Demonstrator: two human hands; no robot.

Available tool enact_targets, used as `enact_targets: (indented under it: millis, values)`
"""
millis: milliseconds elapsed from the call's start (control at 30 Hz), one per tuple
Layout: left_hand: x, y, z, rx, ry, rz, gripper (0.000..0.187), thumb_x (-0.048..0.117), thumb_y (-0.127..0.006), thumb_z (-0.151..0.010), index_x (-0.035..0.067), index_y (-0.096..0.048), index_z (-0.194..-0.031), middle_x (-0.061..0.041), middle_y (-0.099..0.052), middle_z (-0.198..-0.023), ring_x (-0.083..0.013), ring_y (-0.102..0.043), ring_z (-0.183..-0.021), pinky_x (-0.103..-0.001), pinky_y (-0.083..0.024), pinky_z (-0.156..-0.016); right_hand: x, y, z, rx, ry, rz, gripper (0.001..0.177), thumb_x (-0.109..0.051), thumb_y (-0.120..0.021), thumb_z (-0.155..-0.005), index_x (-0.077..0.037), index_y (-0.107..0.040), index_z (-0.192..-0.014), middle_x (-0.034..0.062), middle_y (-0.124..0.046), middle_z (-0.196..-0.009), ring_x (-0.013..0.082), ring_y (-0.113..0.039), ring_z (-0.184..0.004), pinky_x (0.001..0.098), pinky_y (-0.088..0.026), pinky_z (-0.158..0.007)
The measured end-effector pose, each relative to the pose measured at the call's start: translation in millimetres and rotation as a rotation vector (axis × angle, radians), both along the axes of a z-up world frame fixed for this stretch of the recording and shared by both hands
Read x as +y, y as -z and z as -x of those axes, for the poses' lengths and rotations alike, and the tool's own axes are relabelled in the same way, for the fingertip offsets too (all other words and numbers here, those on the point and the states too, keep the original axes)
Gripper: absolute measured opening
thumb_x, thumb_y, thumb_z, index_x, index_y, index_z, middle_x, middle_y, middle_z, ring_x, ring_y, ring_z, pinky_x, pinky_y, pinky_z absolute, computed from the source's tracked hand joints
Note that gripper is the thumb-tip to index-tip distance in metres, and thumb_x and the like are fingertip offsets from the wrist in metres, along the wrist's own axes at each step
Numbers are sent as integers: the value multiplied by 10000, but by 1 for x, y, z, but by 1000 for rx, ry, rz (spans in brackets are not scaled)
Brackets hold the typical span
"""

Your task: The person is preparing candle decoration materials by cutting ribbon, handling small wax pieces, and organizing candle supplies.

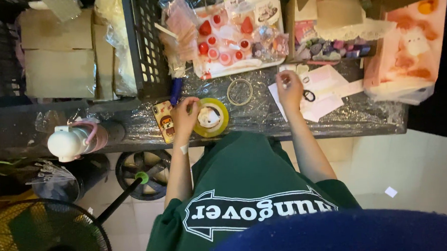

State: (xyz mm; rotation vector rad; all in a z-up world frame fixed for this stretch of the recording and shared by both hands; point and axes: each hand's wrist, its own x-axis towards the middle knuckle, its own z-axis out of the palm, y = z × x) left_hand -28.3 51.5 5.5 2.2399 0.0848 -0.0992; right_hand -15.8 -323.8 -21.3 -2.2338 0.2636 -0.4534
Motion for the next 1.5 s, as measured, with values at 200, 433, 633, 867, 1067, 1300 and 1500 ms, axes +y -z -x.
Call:
enact_targets:
  millis: [200, 433, 633, 867, 1067, 1300, 1500]
  values:
    - [-2, -5, 16, -126, 163, -127, 80, 174, -693, -929, 164, -736, -995, -22, -778, -992, -250, -714, -956, -418, -476, -846, 50, 1, 35, 296, -242, -272, 132, -138, -762, -964, -84, -773, -1084, 59, -765, -897, 113, -638, -709, 270, -512, -661]
    - [-15, -23, 29, -150, 186, -149, 81, 213, -717, -915, 192, -749, -987, -5, -759, -959, -257, -692, -935, -435, -424, -866, 59, 4, 51, 323, -286, -281, 173, -138, -748, -950, -87, -762, -1115, 25, -763, -913, 81, -644, -724, 229, -516, -666]
    - [-27, -1, 22, 0, 196, 232, 165, 150, -597, -937, 190, -703, -1057, 29, -730, -1021, -181, -709, -996, -371, -514, -928, 9, 12, 63, 210, 48, -300, 114, -110, -730, -971, -60, -741, -1073, 25, -735, -877, 77, -614, -709, 232, -470, -614]
    - [-75, -31, 5, -126, 267, -65, 98, 172, -662, -964, 186, -743, -1017, 14, -742, -971, -210, -674, -946, -435, -385, -978, -54, 8, 85, 133, 238, -251, 112, -121, -722, -987, -62, -754, -1076, 39, -743, -888, 91, -656, -743, 240, -504, -634]
    - [-117, -32, 1, -159, 307, -54, 95, 203, -693, -949, 203, -738, -1031, 6, -737, -996, -220, -666, -999, -433, -376, -922, -95, -1, 82, 155, 352, -260, 120, -129, -723, -974, -65, -751, -1071, 45, -751, -934, 117, -660, -720, 263, -506, -608]
    - [-159, -43, -3, -122, 300, -224, 107, 213, -722, -920, 204, -755, -1021, -14, -752, -988, -248, -672, -964, -475, -385, -930, -164, -30, 30, -72, 195, 217, 152, -59, -740, -936, -73, -711, -1085, 102, -697, -1072, 304, -633, -1026, 421, -518, -871]
    - [-179, -13, 12, -64, 262, -139, 161, 240, -713, -929, 169, -744, -1071, -61, -741, -1104, -302, -664, -1060, -477, -447, -928, -203, -20, -38, 257, 174, 458, 274, -211, -835, -844, -159, -723, -1089, 163, -658, -1027, 388, -607, -1012, 507, -501, -837]
